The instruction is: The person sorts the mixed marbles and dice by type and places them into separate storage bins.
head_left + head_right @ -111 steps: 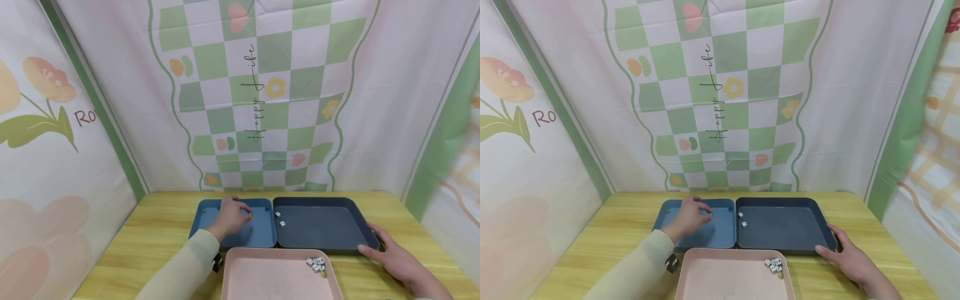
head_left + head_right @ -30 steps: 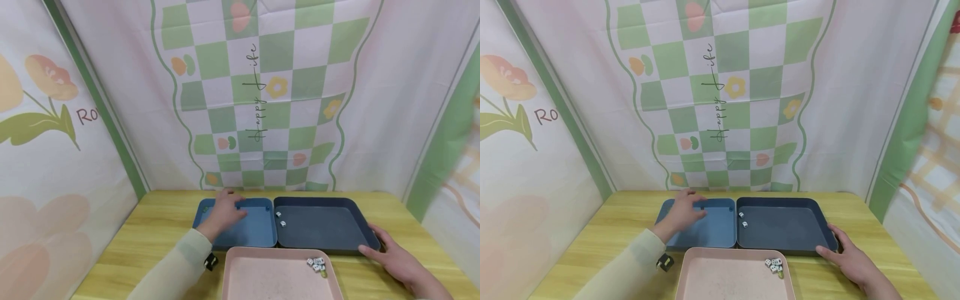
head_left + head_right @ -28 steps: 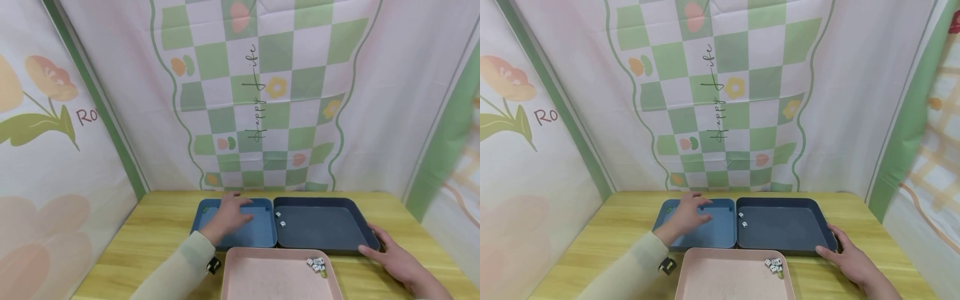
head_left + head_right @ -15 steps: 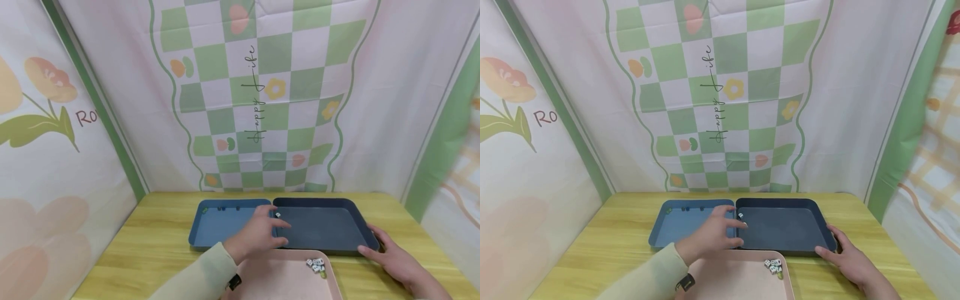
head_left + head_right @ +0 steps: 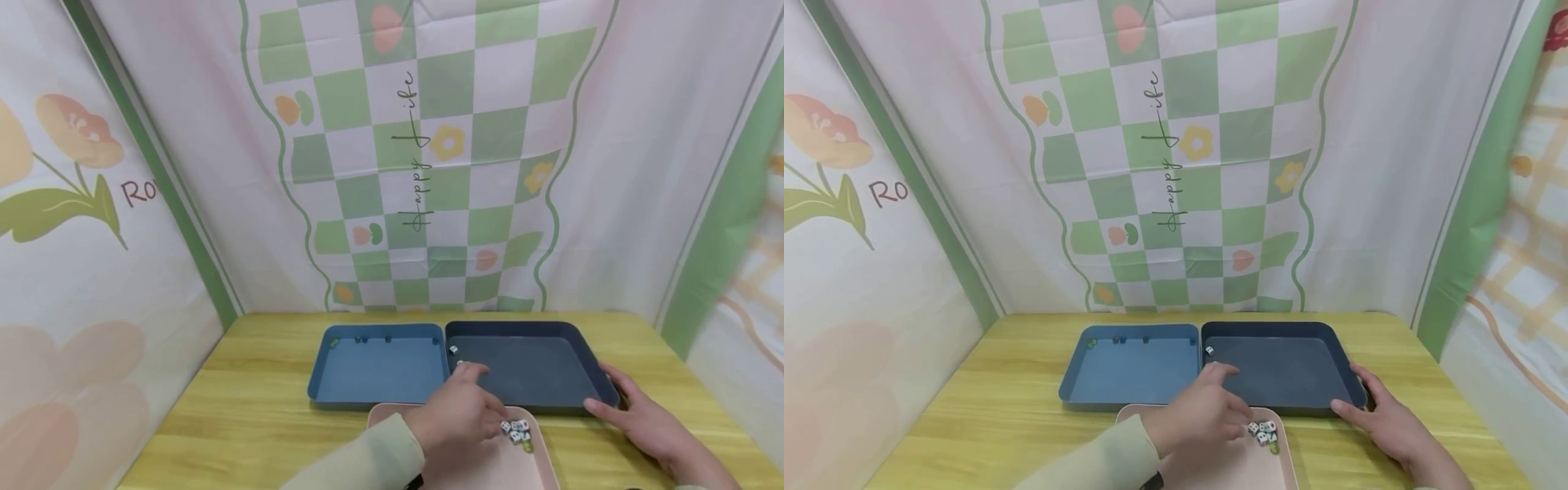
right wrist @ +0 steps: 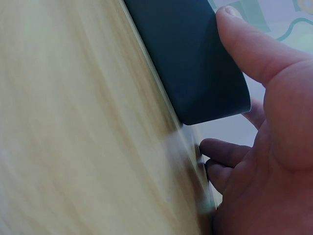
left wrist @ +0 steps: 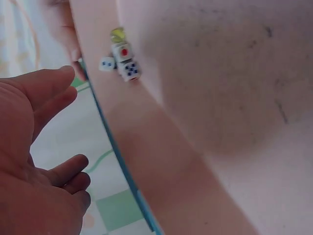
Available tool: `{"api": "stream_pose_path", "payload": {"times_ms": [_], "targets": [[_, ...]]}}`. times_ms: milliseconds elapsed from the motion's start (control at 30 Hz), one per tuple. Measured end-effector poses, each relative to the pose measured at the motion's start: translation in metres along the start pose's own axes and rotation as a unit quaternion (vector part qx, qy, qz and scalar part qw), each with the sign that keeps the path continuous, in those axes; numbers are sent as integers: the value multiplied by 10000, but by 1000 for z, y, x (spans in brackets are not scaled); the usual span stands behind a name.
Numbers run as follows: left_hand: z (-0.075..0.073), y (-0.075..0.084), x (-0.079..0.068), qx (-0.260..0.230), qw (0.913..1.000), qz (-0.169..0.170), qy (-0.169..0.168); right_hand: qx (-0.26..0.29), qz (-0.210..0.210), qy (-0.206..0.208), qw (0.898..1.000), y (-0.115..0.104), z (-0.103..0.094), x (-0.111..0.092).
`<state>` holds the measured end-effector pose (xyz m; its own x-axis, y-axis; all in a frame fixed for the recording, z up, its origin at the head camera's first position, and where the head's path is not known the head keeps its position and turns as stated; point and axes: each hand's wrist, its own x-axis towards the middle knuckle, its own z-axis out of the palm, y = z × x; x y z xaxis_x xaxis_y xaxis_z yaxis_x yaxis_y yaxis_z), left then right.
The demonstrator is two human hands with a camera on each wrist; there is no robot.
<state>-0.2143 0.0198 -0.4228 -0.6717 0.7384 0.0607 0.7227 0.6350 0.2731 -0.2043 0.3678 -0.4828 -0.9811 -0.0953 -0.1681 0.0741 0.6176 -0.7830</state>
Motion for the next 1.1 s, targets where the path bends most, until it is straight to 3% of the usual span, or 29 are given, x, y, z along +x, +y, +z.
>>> {"api": "stream_pose_path", "payload": {"times_ms": [333, 533, 1100], "targets": [[21, -1, 11, 285, 9987, -195, -387, 50, -34, -8, 10000, 0, 0, 0], [29, 1, 14, 723, 9960, -205, -478, 82, -101, 36, 9999, -2, 1, -2], [31, 4, 15, 1002, 9933, -202, -547, 91, -187, 182, 9996, -1, 2, -2]]}}
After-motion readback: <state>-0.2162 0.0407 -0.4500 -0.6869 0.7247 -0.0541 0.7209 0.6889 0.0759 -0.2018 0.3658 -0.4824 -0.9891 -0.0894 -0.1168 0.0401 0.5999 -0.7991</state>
